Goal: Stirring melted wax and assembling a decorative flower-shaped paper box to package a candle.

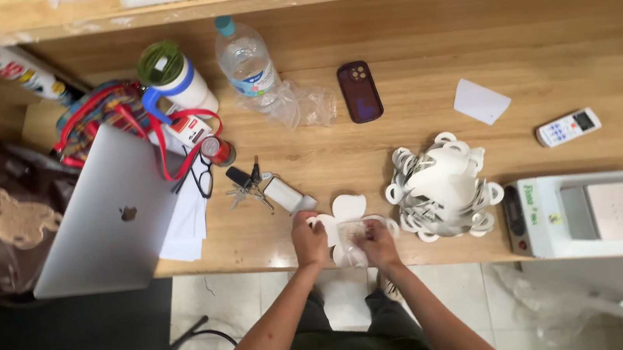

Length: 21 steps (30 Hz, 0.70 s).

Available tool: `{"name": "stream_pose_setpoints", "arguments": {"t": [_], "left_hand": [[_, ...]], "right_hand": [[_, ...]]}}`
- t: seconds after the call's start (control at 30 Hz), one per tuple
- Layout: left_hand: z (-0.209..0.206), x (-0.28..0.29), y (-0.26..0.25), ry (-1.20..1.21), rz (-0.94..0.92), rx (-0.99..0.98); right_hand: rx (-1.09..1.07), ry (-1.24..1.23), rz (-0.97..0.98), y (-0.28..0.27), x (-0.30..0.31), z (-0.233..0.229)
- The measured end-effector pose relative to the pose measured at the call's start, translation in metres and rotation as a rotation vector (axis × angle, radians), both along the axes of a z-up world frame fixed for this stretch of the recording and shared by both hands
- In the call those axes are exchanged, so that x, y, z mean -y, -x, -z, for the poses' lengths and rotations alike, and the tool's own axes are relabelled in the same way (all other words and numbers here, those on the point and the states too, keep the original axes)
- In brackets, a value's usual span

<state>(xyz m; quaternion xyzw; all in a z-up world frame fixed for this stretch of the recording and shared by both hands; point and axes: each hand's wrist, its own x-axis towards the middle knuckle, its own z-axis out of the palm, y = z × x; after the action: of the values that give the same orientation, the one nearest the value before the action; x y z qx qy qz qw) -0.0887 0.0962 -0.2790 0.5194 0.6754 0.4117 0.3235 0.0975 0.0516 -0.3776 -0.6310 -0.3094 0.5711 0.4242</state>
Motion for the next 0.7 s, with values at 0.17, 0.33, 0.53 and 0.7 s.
{"name": "stream_pose_setpoints", "arguments": {"t": [0.17, 0.33, 0.53, 0.7], "left_hand": [[-0.008, -0.015, 0.022, 0.112, 0.243, -0.069], [-0.041, -0.022, 0.034, 0.169, 0.537, -0.040], [-0.052, -0.026, 0.057, 0.156, 0.677, -0.086], [-0.054, -0.027, 0.070, 0.212, 0.698, -0.004]], "right_hand": [[0.498, 0.081, -0.010, 0.025, -0.001, -0.070], [1.155, -0.123, -0.109, 0.047, 0.008, -0.095], [0.979, 0.111, 0.069, 0.080, 0.016, -0.188], [1.064, -0.048, 0.341, 0.063, 0.052, -0.191]]}}
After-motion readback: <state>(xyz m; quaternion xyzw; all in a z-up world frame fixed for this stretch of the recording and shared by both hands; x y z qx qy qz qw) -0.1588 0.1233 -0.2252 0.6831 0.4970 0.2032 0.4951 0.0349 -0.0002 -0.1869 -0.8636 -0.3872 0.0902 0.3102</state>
